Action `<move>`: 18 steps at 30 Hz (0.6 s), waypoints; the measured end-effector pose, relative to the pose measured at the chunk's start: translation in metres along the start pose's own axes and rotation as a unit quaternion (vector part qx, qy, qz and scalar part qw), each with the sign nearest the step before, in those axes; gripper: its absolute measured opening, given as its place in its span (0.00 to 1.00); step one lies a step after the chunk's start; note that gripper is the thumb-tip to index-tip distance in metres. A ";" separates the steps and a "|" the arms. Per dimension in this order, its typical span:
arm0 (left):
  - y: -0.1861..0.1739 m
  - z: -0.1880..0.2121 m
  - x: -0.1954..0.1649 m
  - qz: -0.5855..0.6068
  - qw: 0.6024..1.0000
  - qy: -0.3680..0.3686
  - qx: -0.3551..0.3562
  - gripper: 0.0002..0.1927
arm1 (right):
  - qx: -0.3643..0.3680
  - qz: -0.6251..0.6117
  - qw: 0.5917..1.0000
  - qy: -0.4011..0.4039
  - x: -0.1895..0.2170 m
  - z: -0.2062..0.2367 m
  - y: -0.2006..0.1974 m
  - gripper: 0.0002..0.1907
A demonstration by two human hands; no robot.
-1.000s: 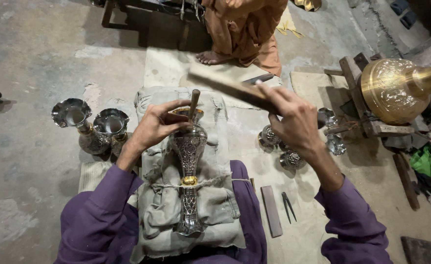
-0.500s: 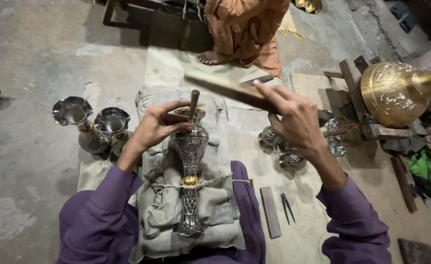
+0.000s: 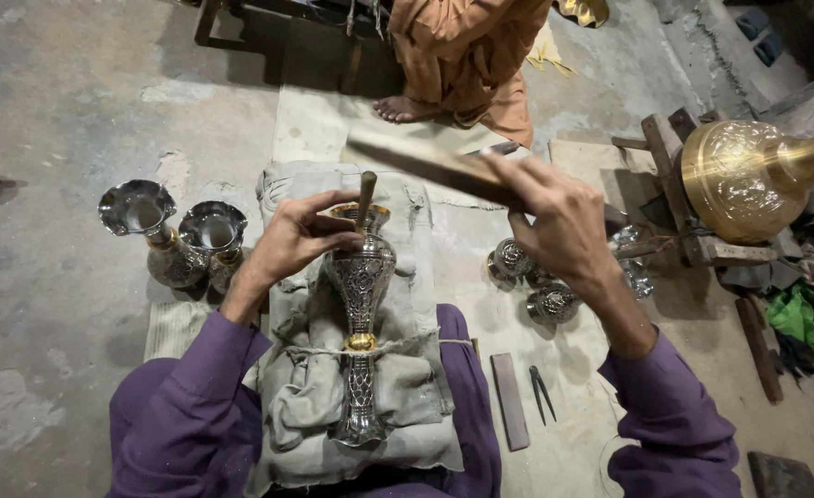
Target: The person sits on the floor with an ornate silver vase resting on a cloth cushion on their lap. They hold a chisel against the vase's engraved surface with one hand and repeatedly strike it with a wooden mallet held in the other hand, repositioning the chisel around the vase's body as they work.
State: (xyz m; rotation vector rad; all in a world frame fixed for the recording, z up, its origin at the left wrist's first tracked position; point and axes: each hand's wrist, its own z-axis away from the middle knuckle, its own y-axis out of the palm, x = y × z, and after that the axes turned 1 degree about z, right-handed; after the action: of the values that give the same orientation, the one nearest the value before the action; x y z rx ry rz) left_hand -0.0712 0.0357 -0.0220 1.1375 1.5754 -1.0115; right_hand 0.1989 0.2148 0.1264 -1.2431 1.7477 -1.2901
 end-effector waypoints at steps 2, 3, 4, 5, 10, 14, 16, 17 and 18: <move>-0.002 -0.001 -0.001 -0.022 1.000 -0.013 0.007 0.30 | -0.060 -0.117 0.991 0.005 0.000 -0.001 -0.001 0.35; -0.003 0.000 -0.001 -0.015 1.000 0.001 0.012 0.30 | -0.044 -0.108 0.993 -0.011 -0.001 -0.001 -0.002 0.34; -0.003 0.000 -0.001 -0.007 1.000 0.014 0.018 0.30 | -0.027 -0.099 0.994 -0.027 -0.002 -0.001 -0.005 0.34; -0.004 0.000 -0.001 0.000 0.999 0.028 0.025 0.30 | -0.011 -0.090 0.995 -0.042 -0.003 -0.001 -0.006 0.33; -0.001 0.003 0.002 0.042 0.999 -0.016 -0.005 0.30 | -0.035 -0.085 0.996 0.004 -0.001 -0.005 -0.006 0.34; -0.002 0.003 0.002 0.026 0.999 -0.019 -0.009 0.30 | 0.027 0.062 0.997 -0.033 0.001 -0.004 -0.007 0.38; -0.003 0.002 0.001 0.018 1.000 -0.012 -0.002 0.31 | 0.003 -0.016 1.000 0.004 0.000 -0.003 -0.007 0.36; -0.004 0.002 0.000 0.014 1.000 -0.008 0.000 0.31 | -0.008 -0.055 0.998 0.022 0.000 -0.004 -0.006 0.35; -0.004 0.002 0.000 0.013 1.000 -0.011 0.004 0.31 | -0.012 -0.066 0.998 -0.008 -0.002 -0.004 -0.006 0.34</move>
State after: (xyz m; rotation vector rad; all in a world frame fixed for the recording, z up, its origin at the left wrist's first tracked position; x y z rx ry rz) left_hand -0.0752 0.0328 -0.0224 1.1452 1.5369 -1.0108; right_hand 0.1985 0.2177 0.1335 -1.3982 1.6977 -1.3323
